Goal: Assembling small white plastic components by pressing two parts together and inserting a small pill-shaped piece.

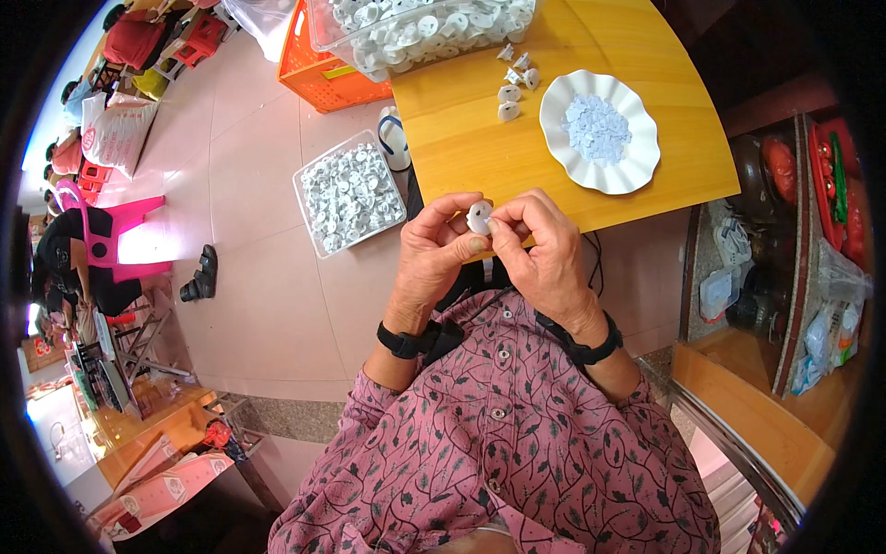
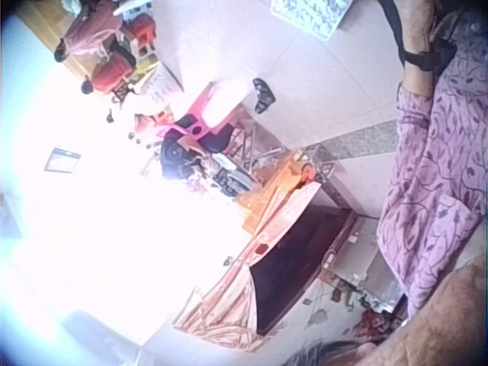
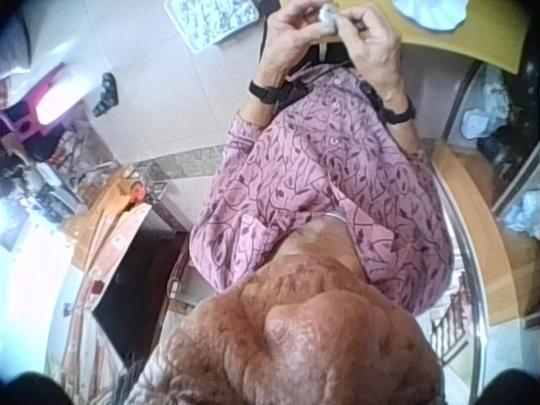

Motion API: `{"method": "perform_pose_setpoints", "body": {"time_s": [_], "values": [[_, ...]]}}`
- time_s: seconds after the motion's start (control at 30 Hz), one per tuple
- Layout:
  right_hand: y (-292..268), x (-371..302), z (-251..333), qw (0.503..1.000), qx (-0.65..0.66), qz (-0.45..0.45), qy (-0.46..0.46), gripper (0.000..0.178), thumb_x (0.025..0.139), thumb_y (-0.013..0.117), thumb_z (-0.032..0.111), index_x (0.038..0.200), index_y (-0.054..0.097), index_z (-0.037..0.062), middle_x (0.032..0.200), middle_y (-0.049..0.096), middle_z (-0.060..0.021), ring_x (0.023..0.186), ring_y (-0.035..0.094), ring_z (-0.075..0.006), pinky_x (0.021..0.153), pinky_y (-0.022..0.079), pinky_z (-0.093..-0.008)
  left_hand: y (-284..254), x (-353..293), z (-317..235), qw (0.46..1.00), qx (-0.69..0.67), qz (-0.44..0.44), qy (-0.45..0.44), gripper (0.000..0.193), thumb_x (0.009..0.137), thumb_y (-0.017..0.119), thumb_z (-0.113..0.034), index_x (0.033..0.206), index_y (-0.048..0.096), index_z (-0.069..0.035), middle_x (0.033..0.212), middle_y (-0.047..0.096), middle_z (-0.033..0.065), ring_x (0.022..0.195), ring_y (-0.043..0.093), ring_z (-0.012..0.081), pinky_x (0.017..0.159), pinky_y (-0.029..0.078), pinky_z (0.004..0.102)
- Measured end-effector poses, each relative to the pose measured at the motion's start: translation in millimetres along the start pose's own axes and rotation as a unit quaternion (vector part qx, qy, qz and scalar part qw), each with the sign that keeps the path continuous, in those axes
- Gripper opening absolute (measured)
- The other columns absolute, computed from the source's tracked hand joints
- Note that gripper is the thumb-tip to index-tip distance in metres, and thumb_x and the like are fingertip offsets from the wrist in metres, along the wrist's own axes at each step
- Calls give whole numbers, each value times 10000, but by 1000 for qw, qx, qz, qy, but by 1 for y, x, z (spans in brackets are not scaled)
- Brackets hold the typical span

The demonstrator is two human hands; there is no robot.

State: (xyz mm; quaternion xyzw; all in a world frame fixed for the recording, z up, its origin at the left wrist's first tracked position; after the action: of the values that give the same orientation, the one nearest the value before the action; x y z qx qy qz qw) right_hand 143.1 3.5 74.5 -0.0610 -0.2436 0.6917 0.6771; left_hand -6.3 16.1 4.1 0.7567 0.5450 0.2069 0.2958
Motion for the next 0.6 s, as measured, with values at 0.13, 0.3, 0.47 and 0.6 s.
{"method": "perform_pose_setpoints", "body": {"time_s": [0.13, 0.3, 0.47, 0.6], "values": [[0, 1, -1, 1000, -14, 2, 4, 82, 876, 663, -13, 900, 585, -11, 853, 604, -97, 712, 657, -187, 615, 537, -289, 0, 0, 0, 1000, 16, 4, -2, 494, 805, 756, 82, 1269, 596, 23, 1190, 666, 126, 1037, 659, 184, 934, 559, 328], [2, -2, -3, 998, -52, 1, -22, 110, 868, 661, -4, 887, 555, 16, 802, 572, -114, 672, 624, -266, 574, 491, -366, -6, 0, 2, 998, 66, 3, 13, 471, 798, 769, 70, 1242, 621, 19, 1176, 665, 108, 1031, 654, 170, 920, 555, 308], [3, -3, -1, 997, -72, 3, -32, 116, 868, 659, -2, 884, 547, 21, 793, 563, -128, 674, 605, -316, 579, 470, -399, -10, 1, 4, 995, 99, 6, 30, 459, 789, 781, 59, 1223, 639, 11, 1151, 662, 89, 1021, 648, 158, 905, 552, 294], [5, -4, -4, 998, -52, 1, -37, 106, 881, 656, -2, 886, 551, 13, 794, 569, -115, 677, 616, -279, 576, 481, -363, -11, 1, 2, 993, 108, 11, 37, 456, 784, 785, 59, 1215, 641, 12, 1150, 661, 89, 1018, 651, 160, 905, 553, 294]]}}
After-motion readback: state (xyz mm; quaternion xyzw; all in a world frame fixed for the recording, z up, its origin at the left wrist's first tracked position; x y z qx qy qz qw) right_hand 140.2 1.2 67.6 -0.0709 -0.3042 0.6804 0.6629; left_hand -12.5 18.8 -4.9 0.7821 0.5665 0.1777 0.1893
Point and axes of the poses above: each hand's wrist, its own x-axis towards the middle knuckle, its own y-axis out of the palm, z = x × y, the point moved 3 cm from there along x, towards the middle knuckle
